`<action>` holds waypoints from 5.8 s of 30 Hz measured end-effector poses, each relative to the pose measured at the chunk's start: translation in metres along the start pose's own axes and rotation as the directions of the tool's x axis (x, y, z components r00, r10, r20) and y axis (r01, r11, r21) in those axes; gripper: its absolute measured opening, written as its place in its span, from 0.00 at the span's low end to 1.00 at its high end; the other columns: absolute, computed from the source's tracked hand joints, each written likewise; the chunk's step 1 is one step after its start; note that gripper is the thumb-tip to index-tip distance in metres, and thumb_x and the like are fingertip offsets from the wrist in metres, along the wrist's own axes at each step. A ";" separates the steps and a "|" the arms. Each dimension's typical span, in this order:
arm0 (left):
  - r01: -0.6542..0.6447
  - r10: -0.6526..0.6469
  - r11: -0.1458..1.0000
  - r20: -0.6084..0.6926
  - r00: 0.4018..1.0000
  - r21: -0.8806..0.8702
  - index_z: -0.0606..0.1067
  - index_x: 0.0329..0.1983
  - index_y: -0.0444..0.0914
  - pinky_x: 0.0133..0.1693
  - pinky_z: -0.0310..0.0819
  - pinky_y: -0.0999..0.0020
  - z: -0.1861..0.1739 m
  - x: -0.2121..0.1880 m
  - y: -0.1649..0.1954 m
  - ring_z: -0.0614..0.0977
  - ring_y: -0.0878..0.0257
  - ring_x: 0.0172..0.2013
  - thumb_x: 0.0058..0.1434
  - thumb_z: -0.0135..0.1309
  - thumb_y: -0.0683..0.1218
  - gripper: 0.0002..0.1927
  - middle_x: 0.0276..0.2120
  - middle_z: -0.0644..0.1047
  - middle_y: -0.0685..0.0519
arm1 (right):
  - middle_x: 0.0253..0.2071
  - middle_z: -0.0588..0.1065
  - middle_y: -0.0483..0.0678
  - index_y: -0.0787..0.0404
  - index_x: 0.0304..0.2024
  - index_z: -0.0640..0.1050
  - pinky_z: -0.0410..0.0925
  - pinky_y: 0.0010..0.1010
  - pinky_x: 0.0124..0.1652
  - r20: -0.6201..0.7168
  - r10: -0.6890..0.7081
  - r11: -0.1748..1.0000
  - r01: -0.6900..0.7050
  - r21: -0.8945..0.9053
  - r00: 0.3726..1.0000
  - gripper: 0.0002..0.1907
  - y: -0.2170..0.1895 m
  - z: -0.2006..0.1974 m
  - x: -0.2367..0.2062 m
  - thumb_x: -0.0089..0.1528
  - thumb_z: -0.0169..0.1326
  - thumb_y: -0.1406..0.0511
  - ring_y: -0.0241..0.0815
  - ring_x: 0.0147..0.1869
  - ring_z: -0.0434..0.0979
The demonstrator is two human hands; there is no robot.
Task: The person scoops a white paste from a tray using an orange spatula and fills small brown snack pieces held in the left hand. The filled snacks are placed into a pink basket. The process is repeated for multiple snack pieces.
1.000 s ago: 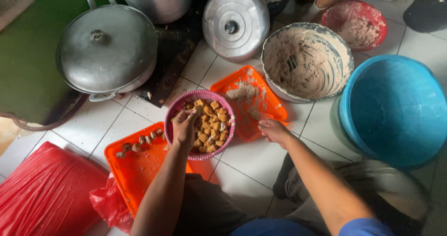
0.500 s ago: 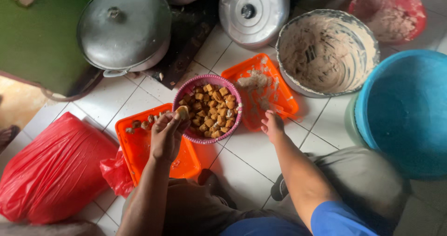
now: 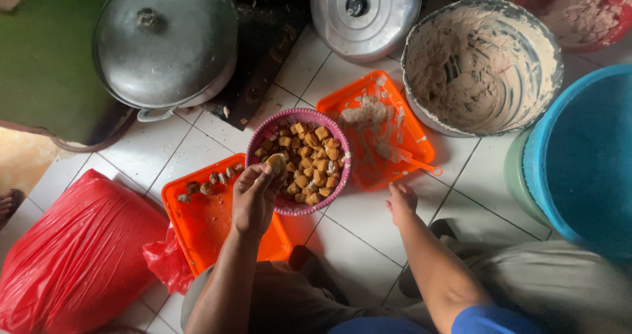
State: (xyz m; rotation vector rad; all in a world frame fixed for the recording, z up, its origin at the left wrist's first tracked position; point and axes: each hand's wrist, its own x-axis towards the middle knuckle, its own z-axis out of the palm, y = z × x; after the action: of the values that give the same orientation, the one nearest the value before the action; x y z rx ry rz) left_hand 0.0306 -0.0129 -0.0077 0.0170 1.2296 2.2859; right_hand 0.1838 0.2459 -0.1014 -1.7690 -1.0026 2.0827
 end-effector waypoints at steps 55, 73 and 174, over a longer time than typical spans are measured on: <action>0.092 -0.090 0.995 -0.077 0.993 0.031 0.76 0.40 0.35 0.41 0.80 0.66 -0.014 -0.018 -0.008 0.82 0.62 0.36 0.67 0.56 0.41 0.03 0.37 0.81 0.48 | 0.49 0.73 0.45 0.55 0.54 0.70 0.72 0.38 0.47 0.557 0.088 0.960 0.078 -0.268 0.826 0.19 0.032 0.066 -0.099 0.66 0.53 0.53 0.40 0.48 0.75; 0.208 -0.211 0.977 0.057 0.976 0.051 0.76 0.40 0.34 0.53 0.78 0.62 -0.024 0.030 -0.047 0.82 0.61 0.45 0.68 0.56 0.42 0.05 0.42 0.81 0.50 | 0.57 0.75 0.43 0.45 0.49 0.83 0.58 0.46 0.63 0.482 -0.400 -0.537 0.227 -0.812 0.779 0.12 -0.067 -0.003 0.032 0.65 0.53 0.58 0.45 0.67 0.67; 0.353 -0.213 0.792 0.317 0.924 -0.498 0.74 0.46 0.36 0.56 0.77 0.59 0.114 -0.033 -0.054 0.79 0.60 0.42 0.70 0.54 0.38 0.04 0.39 0.77 0.51 | 0.39 0.77 0.49 0.61 0.56 0.78 0.70 0.28 0.39 0.684 -0.722 -0.171 0.932 -0.320 0.103 0.14 -0.105 -0.114 -0.150 0.67 0.53 0.69 0.40 0.39 0.78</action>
State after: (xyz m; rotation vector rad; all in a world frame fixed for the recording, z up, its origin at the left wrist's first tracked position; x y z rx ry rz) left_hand 0.1119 0.0831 0.0244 -0.0879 0.3835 2.1985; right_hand 0.3011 0.2768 0.0772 -0.2886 -2.4609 0.8635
